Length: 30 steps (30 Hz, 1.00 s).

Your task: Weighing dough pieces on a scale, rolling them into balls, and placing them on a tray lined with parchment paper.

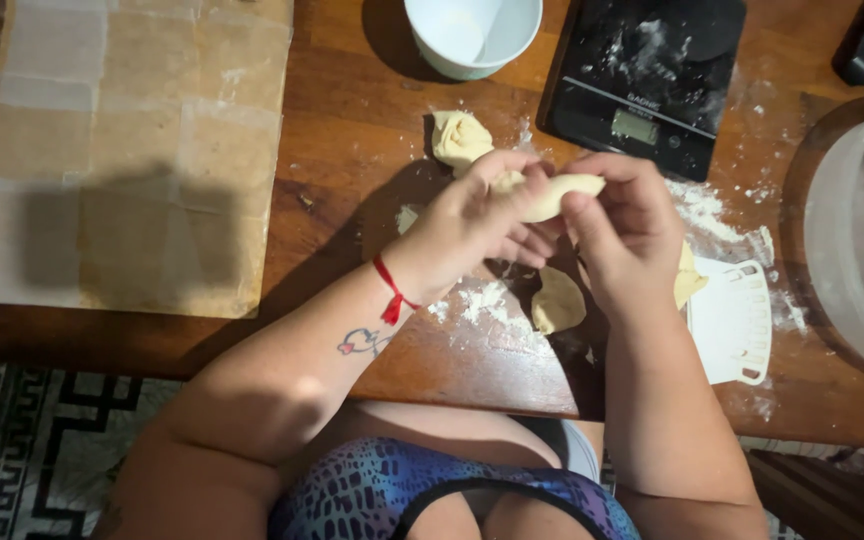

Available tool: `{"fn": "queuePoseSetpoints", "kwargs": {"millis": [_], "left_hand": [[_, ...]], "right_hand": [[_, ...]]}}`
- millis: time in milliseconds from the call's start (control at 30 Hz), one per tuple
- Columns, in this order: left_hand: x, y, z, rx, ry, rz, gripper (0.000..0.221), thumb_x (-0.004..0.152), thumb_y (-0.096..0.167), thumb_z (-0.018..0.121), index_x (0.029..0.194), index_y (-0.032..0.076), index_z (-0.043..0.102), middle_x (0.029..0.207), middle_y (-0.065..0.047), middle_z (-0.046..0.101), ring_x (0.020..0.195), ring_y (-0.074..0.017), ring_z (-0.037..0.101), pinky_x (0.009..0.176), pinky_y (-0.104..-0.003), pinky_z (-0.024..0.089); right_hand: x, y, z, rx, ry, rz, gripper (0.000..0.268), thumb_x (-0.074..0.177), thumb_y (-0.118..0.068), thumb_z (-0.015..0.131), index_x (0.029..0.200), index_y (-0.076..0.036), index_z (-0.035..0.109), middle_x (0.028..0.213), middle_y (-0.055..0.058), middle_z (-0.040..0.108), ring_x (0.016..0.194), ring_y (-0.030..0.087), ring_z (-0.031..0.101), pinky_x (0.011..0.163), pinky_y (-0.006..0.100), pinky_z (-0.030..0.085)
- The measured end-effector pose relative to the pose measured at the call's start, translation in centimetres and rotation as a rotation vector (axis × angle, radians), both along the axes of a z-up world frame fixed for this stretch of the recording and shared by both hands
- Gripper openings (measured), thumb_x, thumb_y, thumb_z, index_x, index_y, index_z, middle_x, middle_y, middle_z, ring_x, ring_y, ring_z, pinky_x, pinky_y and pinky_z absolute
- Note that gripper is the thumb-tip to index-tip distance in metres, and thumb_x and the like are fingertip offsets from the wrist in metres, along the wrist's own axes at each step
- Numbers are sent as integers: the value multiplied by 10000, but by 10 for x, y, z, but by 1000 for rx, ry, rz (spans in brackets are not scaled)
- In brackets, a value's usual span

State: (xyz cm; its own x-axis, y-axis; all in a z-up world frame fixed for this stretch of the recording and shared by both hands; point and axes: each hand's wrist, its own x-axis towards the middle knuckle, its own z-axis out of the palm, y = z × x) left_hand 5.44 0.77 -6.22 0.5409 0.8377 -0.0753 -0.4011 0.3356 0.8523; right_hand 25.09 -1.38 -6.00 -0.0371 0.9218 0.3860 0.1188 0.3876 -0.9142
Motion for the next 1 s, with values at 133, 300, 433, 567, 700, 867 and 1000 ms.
{"fn": "queuePoseSetpoints", "kwargs": {"millis": [133, 300, 433, 567, 700, 867, 1000], "left_hand": [[-8, 0, 8, 155, 66, 64, 513, 1048, 221, 750, 1461, 2, 538, 1086, -164, 672, 920, -186, 749, 840, -336, 722], [4, 6, -7, 5, -36, 328, 553, 1000, 277, 836, 1372, -23, 558, 1170, -114, 654, 1055, -161, 718, 970, -322, 647], [5, 1, -8, 71, -77, 276, 571, 1014, 258, 840, 1495, 37, 626, 1358, -126, 638, 1255, -194, 657, 1090, -374, 615], [7, -3, -10, 69, -106, 225, 740, 984, 166, 859, 1633, 77, 514, 1486, -144, 579, 1284, -199, 659, 1067, -329, 637], [10, 2, -23, -35, -101, 222, 882, 937, 201, 890, 1657, -11, 427, 1449, -171, 541, 1204, -157, 593, 1049, -300, 620], [20, -1, -24, -67, -211, 248, 628, 969, 174, 878, 1506, -33, 625, 1288, -87, 654, 1133, -98, 634, 999, -254, 614], [11, 3, -19, -19, -147, 257, 381, 1024, 60, 775, 1396, -4, 720, 1133, -87, 697, 958, -104, 672, 867, -256, 632]], "right_hand": [[13, 10, -9, -40, 178, -18, 379, 1080, -80, 710, 1369, 91, 534, 1154, 233, 710, 882, 205, 745, 734, 332, 692], [-9, -3, 6, 31, 47, 7, 304, 1085, 1, 668, 1343, 86, 530, 1240, 231, 679, 1032, 237, 710, 854, 371, 671], [-17, -5, 8, 57, -8, -10, 246, 1096, -8, 664, 1302, 89, 569, 1201, 241, 681, 941, 241, 722, 831, 386, 675], [-13, -5, 2, 73, -151, 0, 177, 1091, 49, 661, 1251, 96, 602, 1197, 264, 693, 913, 287, 752, 798, 431, 675], [-18, -8, 9, 100, -254, 0, 149, 1074, 55, 681, 1194, 110, 611, 1152, 291, 683, 831, 337, 778, 707, 449, 682], [-13, 0, 11, 364, -527, -94, 272, 1080, -170, 794, 1179, 36, 647, 1089, 153, 549, 926, 295, 601, 748, 403, 553], [-14, 0, 10, 424, -588, -119, 477, 1032, -305, 862, 1232, 32, 589, 1101, 169, 555, 943, 300, 535, 810, 428, 503]]}}
